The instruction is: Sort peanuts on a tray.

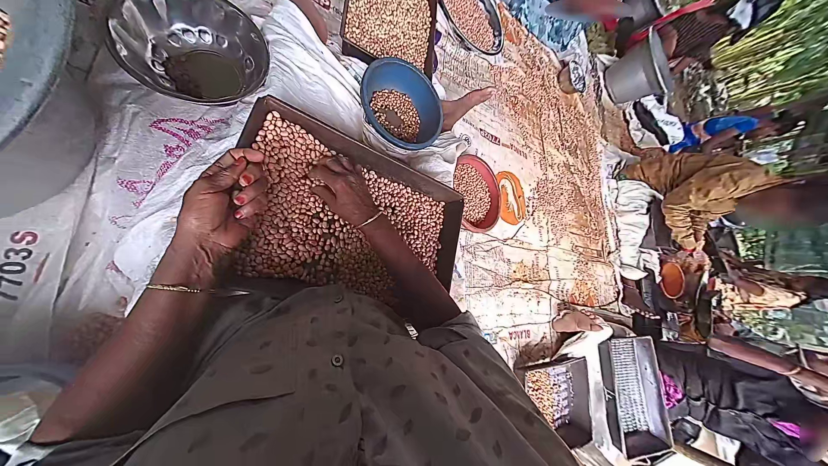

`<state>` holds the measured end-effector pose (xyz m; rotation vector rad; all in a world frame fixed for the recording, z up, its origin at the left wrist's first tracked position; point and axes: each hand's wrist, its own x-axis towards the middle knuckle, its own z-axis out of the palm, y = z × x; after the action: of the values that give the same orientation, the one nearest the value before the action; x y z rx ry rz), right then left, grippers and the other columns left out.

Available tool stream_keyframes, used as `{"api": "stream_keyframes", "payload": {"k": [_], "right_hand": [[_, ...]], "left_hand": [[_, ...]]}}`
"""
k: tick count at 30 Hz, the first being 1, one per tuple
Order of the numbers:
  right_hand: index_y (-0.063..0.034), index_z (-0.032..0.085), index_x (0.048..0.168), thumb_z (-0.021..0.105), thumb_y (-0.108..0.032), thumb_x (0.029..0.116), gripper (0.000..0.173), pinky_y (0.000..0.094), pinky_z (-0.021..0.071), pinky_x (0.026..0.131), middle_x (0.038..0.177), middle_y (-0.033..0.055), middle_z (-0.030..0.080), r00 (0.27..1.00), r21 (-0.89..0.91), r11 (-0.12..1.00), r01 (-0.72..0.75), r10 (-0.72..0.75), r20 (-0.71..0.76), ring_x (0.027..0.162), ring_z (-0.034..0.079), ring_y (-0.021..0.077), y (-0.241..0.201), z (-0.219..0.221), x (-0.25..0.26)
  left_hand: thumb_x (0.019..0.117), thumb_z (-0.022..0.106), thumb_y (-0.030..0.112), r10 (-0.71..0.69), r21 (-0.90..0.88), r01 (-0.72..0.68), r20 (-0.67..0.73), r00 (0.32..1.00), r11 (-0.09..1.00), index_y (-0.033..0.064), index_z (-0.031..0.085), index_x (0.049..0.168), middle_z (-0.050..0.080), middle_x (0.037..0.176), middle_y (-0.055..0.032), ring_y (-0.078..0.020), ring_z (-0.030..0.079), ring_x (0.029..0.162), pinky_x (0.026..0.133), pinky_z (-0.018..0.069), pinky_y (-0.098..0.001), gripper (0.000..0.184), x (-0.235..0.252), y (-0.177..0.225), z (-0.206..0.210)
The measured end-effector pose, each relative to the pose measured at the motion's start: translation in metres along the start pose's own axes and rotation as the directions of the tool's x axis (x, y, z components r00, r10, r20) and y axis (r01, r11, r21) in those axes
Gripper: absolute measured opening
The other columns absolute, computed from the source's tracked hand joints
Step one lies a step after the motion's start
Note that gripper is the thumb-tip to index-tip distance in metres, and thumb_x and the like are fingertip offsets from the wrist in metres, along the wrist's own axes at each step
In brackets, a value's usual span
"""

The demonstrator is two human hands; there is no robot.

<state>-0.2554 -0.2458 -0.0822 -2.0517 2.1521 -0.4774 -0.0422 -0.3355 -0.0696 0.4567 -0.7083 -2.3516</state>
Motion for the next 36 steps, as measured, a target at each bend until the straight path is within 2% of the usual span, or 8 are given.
{"api": "stream_keyframes", "payload": {"k": [6,12,16,19,23,28,32,36], "right_hand": [[-0.0075,0.072,0.120,0.060,-0.009,0.0983,0.025,0.0594,0.0509,0.098,0.124,0.0206,0.069,0.843,-0.218,0.880,-0.421,0.469,0.265,0.119,0.065,0.0398,0.006,-0.062,-0.049],[-0.0035,0.076,0.114,0.068,-0.003,0.0940,0.021,0.0434,0.0538,0.102,0.120,0.0153,0.072,0.998,0.206,0.978,-0.007,-0.007,0.069,0.119,0.066,0.0302,-0.042,-0.035,-0.071],[-0.0022,0.074,0.114,0.065,-0.008,0.0975,0.020,0.0428,0.0591,0.089,0.113,0.0182,0.070,0.984,0.137,0.980,0.141,-0.154,0.089,0.107,0.069,0.0321,-0.061,0.012,-0.066],[0.0021,0.072,0.111,0.062,-0.007,0.1002,0.017,0.0435,0.0603,0.089,0.113,0.0215,0.071,0.988,0.117,0.986,0.119,-0.129,0.085,0.106,0.071,0.0346,-0.062,0.016,-0.066],[0.0056,0.072,0.104,0.066,0.000,0.0959,0.012,0.0352,0.0612,0.074,0.096,0.0176,0.070,0.981,0.368,0.930,0.018,0.054,-0.186,0.081,0.070,0.0230,-0.049,0.003,-0.068],[0.0075,0.066,0.125,0.059,0.004,0.0996,0.026,0.0295,0.0638,0.070,0.108,0.0184,0.071,0.967,0.745,0.667,-0.026,0.205,-0.150,0.077,0.072,0.0156,-0.071,-0.044,-0.068],[0.0053,0.069,0.107,0.064,0.002,0.0964,0.012,0.0273,0.0584,0.064,0.092,0.0146,0.070,0.982,0.615,0.785,-0.076,0.165,-0.089,0.069,0.065,0.0138,-0.062,-0.026,-0.075],[-0.0010,0.074,0.105,0.071,-0.008,0.0928,0.014,0.0466,0.0600,0.078,0.102,0.0163,0.071,0.991,0.260,0.965,-0.044,0.010,0.132,0.092,0.071,0.0298,-0.058,0.002,-0.088]], "left_hand": [[0.1105,0.027,0.014,-0.011,-0.034,0.011,0.006,1.000,0.999,0.0164,0.062,0.104,0.054,0.070,0.0100,0.0046,0.045,0.048,0.042,0.0366,-0.0083,0.036,0.002,0.001,0.004],[0.1114,0.025,0.015,-0.015,-0.015,0.015,-0.002,1.000,1.000,0.0168,0.061,0.104,0.053,0.069,0.0104,0.0046,0.043,0.048,0.041,0.0357,-0.0082,0.037,0.002,0.000,0.006],[0.1111,0.025,0.015,-0.009,-0.009,0.009,-0.017,1.000,1.000,0.0168,0.062,0.104,0.054,0.069,0.0101,0.0043,0.045,0.048,0.042,0.0364,-0.0085,0.038,0.000,0.002,0.003],[0.1106,0.026,0.015,-0.018,-0.006,0.018,0.013,1.000,1.000,0.0164,0.062,0.105,0.054,0.071,0.0096,0.0038,0.045,0.049,0.043,0.0372,-0.0086,0.037,0.002,0.000,-0.002],[0.1131,0.023,0.030,-0.182,0.224,0.189,-0.052,0.982,0.956,0.0142,0.065,0.108,0.056,0.072,0.0075,0.0020,0.043,0.048,0.041,0.0350,-0.0106,0.045,0.002,-0.001,0.006],[0.1115,0.022,0.048,-0.451,0.515,0.445,-0.122,0.884,0.733,0.0184,0.066,0.105,0.064,0.075,0.0061,0.0001,0.049,0.052,0.045,0.0367,-0.0138,0.053,-0.005,-0.004,0.022],[0.1124,0.028,0.028,-0.431,0.390,0.404,-0.019,0.902,0.827,0.0129,0.068,0.103,0.056,0.069,0.0061,0.0034,0.036,0.043,0.037,0.0284,-0.0103,0.043,-0.002,-0.004,0.013],[0.1114,0.028,0.020,-0.319,0.262,0.331,-0.089,0.944,0.907,0.0158,0.062,0.098,0.050,0.067,0.0099,0.0048,0.035,0.043,0.037,0.0281,-0.0086,0.037,-0.002,0.000,0.011]]}}
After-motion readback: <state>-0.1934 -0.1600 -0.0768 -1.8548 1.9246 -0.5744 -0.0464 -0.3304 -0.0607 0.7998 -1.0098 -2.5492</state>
